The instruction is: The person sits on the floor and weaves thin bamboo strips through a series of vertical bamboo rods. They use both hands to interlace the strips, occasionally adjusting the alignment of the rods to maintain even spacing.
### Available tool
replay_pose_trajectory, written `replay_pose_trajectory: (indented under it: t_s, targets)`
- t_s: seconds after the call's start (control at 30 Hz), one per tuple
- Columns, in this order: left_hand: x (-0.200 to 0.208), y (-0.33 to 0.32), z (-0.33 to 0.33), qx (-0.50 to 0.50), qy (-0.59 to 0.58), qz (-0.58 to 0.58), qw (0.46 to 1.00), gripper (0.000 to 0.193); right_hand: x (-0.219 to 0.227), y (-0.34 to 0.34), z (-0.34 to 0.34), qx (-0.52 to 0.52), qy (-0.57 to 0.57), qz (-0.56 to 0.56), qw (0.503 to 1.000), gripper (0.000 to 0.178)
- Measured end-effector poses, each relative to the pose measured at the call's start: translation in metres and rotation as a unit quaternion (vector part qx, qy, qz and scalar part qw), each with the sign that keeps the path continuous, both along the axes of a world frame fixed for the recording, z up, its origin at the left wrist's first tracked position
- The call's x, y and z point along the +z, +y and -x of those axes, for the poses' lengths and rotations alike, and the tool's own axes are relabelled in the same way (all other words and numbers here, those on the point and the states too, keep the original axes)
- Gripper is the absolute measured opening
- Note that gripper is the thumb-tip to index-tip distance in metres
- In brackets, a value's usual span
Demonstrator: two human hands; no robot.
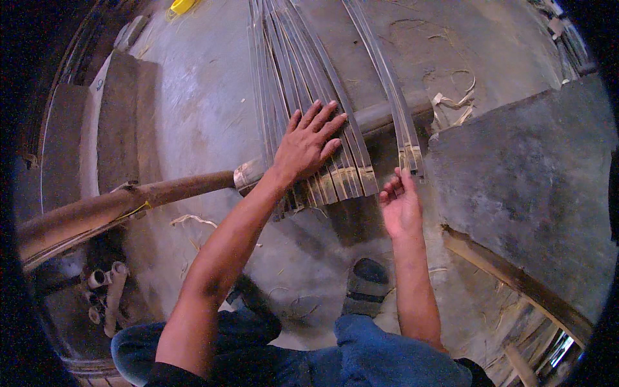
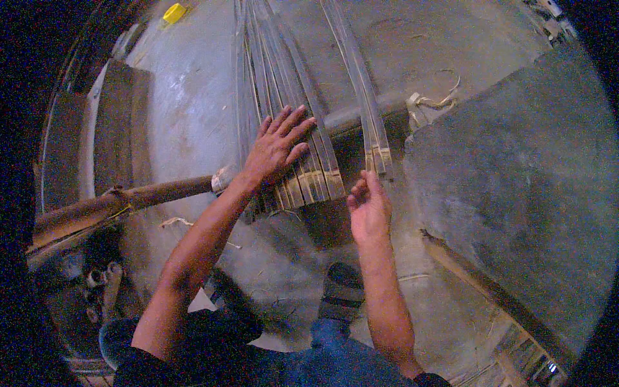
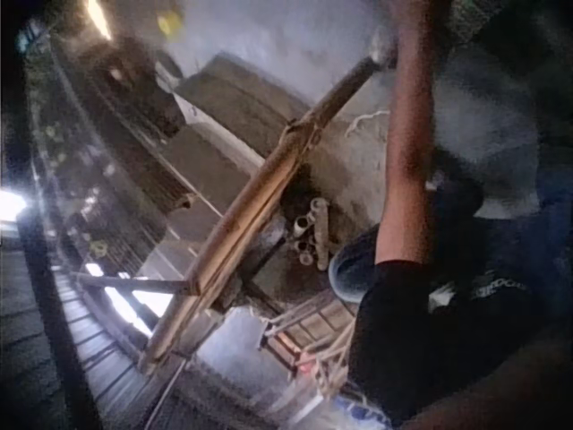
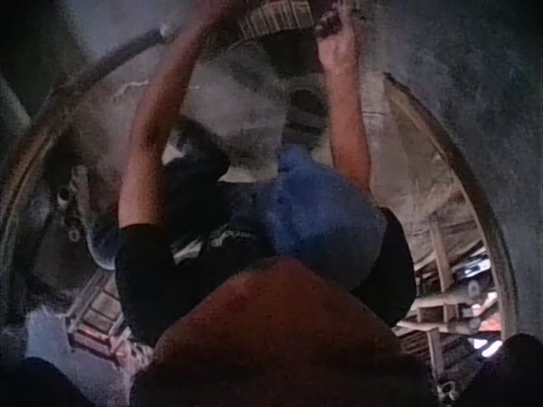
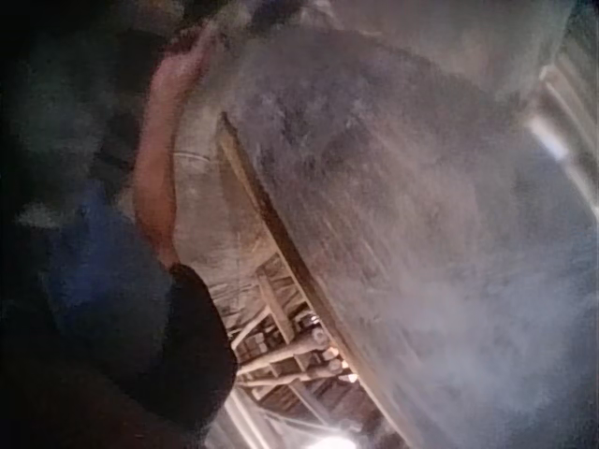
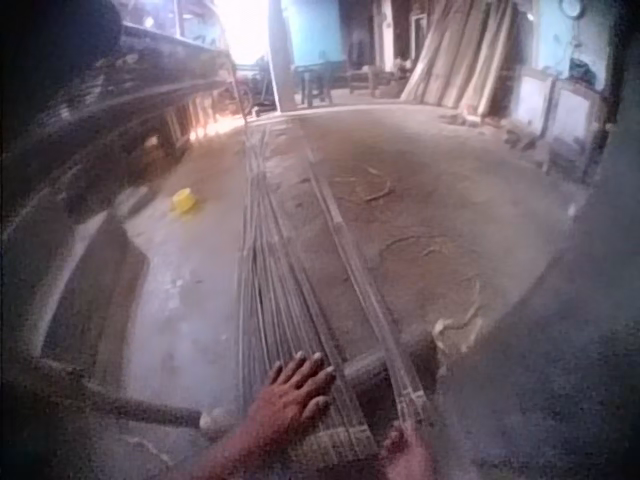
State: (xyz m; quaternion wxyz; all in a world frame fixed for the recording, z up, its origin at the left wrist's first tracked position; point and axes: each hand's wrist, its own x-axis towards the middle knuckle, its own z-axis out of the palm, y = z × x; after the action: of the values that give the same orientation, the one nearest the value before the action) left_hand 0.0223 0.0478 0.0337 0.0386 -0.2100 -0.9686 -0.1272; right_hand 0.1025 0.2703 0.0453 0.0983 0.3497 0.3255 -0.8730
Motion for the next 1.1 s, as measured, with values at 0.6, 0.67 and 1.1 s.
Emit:
replay_pose_trajectory:
  t_s: [0.6, 0.67, 1.1]
  targets:
    - [0.008, -0.003, -0.005, 0.009, -0.013, 0.022, 1.000, 0.048, 0.085, -0.066, -0.031, 0.191, 0.269, -0.208, 0.921, 0.052]
    - [0.005, -0.005, -0.006, 0.013, -0.014, 0.014, 1.000, 0.048, 0.073, -0.076, -0.033, 0.168, 0.207, -0.141, 0.953, 0.050]
    - [-0.013, -0.004, 0.002, 0.005, 0.024, -0.024, 0.999, 0.049, 0.036, -0.087, -0.026, 0.349, 0.174, -0.160, 0.907, 0.053]
